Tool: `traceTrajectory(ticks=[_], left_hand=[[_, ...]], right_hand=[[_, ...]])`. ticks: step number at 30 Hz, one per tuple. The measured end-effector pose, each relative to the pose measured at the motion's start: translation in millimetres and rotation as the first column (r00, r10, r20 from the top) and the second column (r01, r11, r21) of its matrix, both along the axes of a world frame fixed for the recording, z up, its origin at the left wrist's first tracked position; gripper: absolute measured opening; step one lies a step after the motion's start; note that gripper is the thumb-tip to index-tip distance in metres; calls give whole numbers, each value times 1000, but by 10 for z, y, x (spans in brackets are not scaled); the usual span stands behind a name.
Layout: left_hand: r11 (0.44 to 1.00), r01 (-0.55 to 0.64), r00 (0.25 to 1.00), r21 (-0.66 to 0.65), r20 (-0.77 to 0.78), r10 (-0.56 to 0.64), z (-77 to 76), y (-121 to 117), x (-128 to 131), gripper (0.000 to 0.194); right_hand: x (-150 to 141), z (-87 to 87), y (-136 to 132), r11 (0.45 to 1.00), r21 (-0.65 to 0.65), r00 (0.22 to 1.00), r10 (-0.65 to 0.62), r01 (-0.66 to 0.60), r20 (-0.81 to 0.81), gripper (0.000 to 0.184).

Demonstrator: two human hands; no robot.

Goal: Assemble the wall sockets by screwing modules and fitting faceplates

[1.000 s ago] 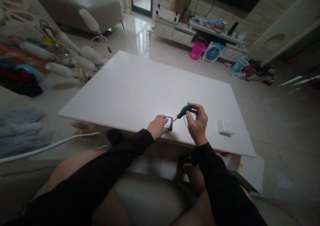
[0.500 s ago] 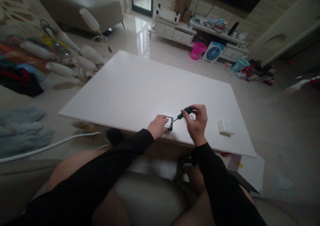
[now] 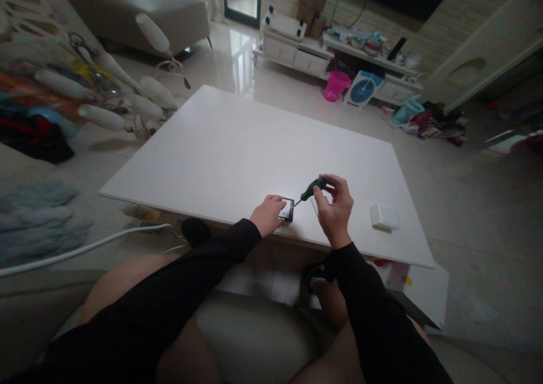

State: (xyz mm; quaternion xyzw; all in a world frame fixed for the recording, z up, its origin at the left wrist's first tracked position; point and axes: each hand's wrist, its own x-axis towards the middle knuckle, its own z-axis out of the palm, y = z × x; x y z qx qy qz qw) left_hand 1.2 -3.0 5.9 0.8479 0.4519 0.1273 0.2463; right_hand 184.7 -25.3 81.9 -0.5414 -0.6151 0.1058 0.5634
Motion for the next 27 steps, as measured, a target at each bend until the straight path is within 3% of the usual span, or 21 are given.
traceTrajectory(ticks=[3, 8, 12, 18, 23, 27], left_hand=[[1000, -1, 1000, 2, 5, 1, -5, -1, 1, 33], [1000, 2, 1000, -2, 13, -2, 2, -1, 4, 29], [1000, 0, 1000, -5, 1, 0, 11, -3, 3, 31], [1000, 4, 1000, 5, 4, -4, -15, -1, 1, 30], [1000, -3, 1000, 11, 13, 3, -26, -5, 6, 30], [1000, 0, 1000, -9, 13, 0, 3, -3, 2, 33]], right_hand=[[2, -9, 0, 1000, -10, 1000, 30, -30, -1, 26], [11, -17, 12, 999, 15, 999, -41, 41, 22, 24], [12, -13, 7, 1000, -6, 999, 7, -7, -38, 29], [-1, 29, 1, 998, 12, 997, -66, 66, 38, 24], [-1, 16, 3, 1000, -3, 1000, -13, 13, 14, 25], [3, -1, 12, 998, 17, 997, -64, 64, 39, 20]])
